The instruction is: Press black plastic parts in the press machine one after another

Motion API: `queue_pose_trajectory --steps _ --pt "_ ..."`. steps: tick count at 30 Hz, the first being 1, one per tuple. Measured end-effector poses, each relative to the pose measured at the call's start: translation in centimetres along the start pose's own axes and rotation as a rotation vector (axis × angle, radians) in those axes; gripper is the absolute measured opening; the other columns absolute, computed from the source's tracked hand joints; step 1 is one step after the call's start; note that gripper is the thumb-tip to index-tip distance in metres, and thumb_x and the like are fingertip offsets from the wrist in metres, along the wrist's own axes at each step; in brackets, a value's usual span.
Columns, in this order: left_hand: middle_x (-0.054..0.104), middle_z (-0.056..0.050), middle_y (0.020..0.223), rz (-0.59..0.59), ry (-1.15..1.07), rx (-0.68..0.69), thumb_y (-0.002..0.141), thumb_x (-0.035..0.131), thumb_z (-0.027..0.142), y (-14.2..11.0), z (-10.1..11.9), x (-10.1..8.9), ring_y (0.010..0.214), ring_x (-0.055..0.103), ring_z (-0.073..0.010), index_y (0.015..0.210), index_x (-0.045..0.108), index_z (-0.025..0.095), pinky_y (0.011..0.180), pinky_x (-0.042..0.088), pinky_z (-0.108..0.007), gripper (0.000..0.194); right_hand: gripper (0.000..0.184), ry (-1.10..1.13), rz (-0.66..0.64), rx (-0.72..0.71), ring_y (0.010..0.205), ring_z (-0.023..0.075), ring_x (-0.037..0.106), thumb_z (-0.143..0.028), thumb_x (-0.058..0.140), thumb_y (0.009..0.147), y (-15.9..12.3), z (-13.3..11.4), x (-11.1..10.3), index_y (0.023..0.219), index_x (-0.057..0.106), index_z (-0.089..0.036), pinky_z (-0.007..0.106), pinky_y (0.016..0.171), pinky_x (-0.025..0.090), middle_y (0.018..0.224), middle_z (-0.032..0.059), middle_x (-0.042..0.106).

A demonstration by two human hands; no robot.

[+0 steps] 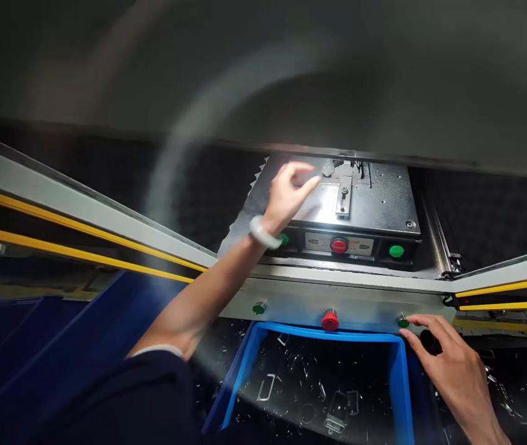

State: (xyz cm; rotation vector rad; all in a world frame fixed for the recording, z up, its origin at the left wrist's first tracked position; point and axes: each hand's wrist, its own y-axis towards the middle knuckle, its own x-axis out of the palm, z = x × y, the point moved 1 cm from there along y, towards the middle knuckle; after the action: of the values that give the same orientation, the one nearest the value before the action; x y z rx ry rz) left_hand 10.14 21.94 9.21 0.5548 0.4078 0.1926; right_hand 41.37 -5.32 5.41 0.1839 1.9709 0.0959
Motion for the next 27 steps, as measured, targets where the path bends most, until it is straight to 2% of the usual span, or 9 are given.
queue_pose_trajectory --steps 3,6,8,10,15,19,21,24,27 --pt "0.073 -0.003 0.099 -0.061 0.103 0.006 0.098 0.064 0.022 -9.8 0.7 -6.1 0.08 0.065 -0.0138 0.098 0.073 0.02 0.075 0.052 -0.026 0.01 0.053 -0.065 -0.03 0.044 0.082 0.0168 0.078 -0.079 0.044 0.097 -0.9 2.4 2.8 0.113 0.077 -0.04 0.026 0.059 0.057 0.117 -0.0062 0.078" --pt "0.072 0.0 0.087 -0.132 0.167 -0.092 0.098 0.064 0.022 -17.7 0.6 -10.3 0.067 0.06 -0.0121 0.098 0.075 0.022 0.066 0.05 -0.025 0.012 0.055 -0.086 -0.033 0.043 0.082 0.0172 0.078 -0.078 0.042 0.098 -1.3 3.7 4.4 0.115 0.077 -0.038 0.027 0.061 0.058 0.119 -0.005 0.078" --pt "0.073 -0.001 0.088 -0.16 0.166 -0.172 0.097 0.063 0.023 -20.4 0.5 -11.5 0.067 0.062 -0.0133 0.097 0.076 0.023 0.063 0.05 -0.026 0.013 0.052 -0.095 -0.047 0.018 0.082 0.0177 0.078 -0.074 0.045 0.099 -1.1 3.9 4.8 0.113 0.077 -0.035 0.027 0.061 0.059 0.117 -0.0031 0.079" --pt "0.074 -0.002 0.091 -0.16 0.161 -0.222 0.096 0.063 0.024 -20.7 0.7 -11.6 0.07 0.063 -0.0156 0.097 0.077 0.026 0.065 0.05 -0.028 0.013 0.045 -0.115 -0.068 -0.009 0.079 0.0182 0.078 -0.069 0.051 0.099 -0.7 3.8 4.8 0.111 0.077 -0.034 0.027 0.057 0.057 0.114 -0.0025 0.079" --pt "0.074 -0.004 0.094 -0.113 0.006 -0.187 0.094 0.068 0.024 -14.5 2.9 -8.3 0.081 0.064 -0.0183 0.096 0.078 0.029 0.077 0.052 -0.03 0.012 0.03 -0.105 -0.093 -0.07 0.062 0.0164 0.073 -0.059 0.062 0.097 0.8 1.8 3.3 0.103 0.078 -0.034 0.026 0.044 0.048 0.102 -0.0042 0.08" --pt "0.073 -0.006 0.103 -0.084 -0.174 -0.149 0.092 0.067 0.017 -6.2 3.3 -3.6 0.096 0.065 -0.0189 0.096 0.081 0.026 0.091 0.052 -0.028 0.017 0.025 0.07 0.001 -0.185 0.093 0.021 0.077 -0.051 0.063 0.099 4.6 -3.2 0.6 0.108 0.077 -0.032 0.032 0.073 0.059 0.11 -0.0002 0.079" --pt "0.074 -0.006 0.109 -0.094 -0.232 -0.114 0.091 0.064 0.01 -2.0 2.7 -1.2 0.108 0.064 -0.0198 0.092 0.08 0.025 0.101 0.049 -0.029 0.022 0.023 0.151 0.09 -0.276 0.104 0.0231 0.075 -0.046 0.064 0.1 8.6 -6.4 -0.6 0.11 0.076 -0.03 0.038 0.089 0.058 0.113 0.002 0.079" --pt "0.076 -0.004 0.108 -0.092 -0.276 -0.116 0.088 0.061 0.001 3.1 1.6 1.8 0.123 0.061 -0.0222 0.08 0.075 0.022 0.113 0.041 -0.031 0.027 0.018 0.23 0.23 -0.377 0.108 0.0249 0.072 -0.04 0.065 0.098 17.3 -10.6 -1.2 0.107 0.077 -0.029 0.043 0.1 0.054 0.115 0.0047 0.078" --pt "0.075 -0.006 0.096 -0.112 -0.386 -0.278 0.086 0.062 -0.004 6.1 0.5 3.8 0.125 0.061 -0.0247 0.068 0.063 0.02 0.111 0.043 -0.03 0.03 0.022 0.229 0.261 -0.317 0.107 0.027 0.069 -0.039 0.07 0.095 26.3 -12.6 -0.4 0.106 0.077 -0.022 0.048 0.104 0.049 0.113 0.0105 0.077"
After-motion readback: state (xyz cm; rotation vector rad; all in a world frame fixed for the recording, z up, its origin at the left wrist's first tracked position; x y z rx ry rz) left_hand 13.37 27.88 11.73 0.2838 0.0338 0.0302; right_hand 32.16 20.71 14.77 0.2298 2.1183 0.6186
